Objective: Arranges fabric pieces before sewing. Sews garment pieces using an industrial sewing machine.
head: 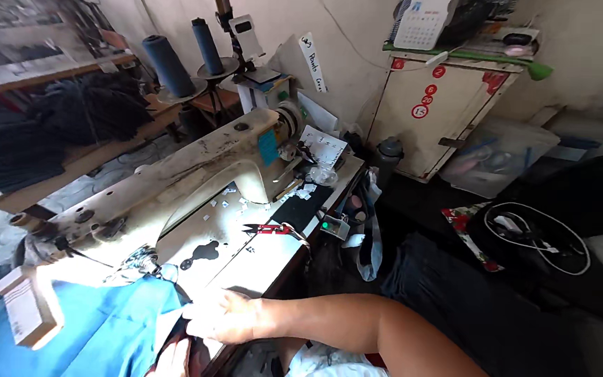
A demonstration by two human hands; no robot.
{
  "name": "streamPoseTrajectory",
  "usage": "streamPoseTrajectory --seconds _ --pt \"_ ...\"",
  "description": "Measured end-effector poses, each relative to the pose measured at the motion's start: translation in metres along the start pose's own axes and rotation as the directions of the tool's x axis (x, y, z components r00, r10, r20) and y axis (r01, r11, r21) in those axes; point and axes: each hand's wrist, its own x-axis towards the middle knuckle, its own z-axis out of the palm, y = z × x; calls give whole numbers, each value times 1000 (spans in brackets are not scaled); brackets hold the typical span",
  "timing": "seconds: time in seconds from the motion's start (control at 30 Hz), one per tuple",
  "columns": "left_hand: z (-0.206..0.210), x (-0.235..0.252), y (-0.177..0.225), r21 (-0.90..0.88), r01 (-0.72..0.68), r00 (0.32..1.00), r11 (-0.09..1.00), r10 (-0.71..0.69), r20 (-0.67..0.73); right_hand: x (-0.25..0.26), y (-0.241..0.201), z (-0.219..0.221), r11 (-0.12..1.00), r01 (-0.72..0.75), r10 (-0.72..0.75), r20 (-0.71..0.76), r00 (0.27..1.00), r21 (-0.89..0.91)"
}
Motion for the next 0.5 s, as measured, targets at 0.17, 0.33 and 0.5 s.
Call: streamPoseTrajectory --seconds 0.17,0.33,0.5 --pt "15 -8 -12 11 -51 969 999 52 -240 -5 5 2 997 59 -68 -186 980 -57" --pt "12 -10 -17 -77 -12 971 997 -7 -240 -1 12 7 975 190 -217 -344 913 -112" --pt "0 -8 -28 -145 76 990 986 -92 -103 0 16 8 972 226 -233 -331 915 -59"
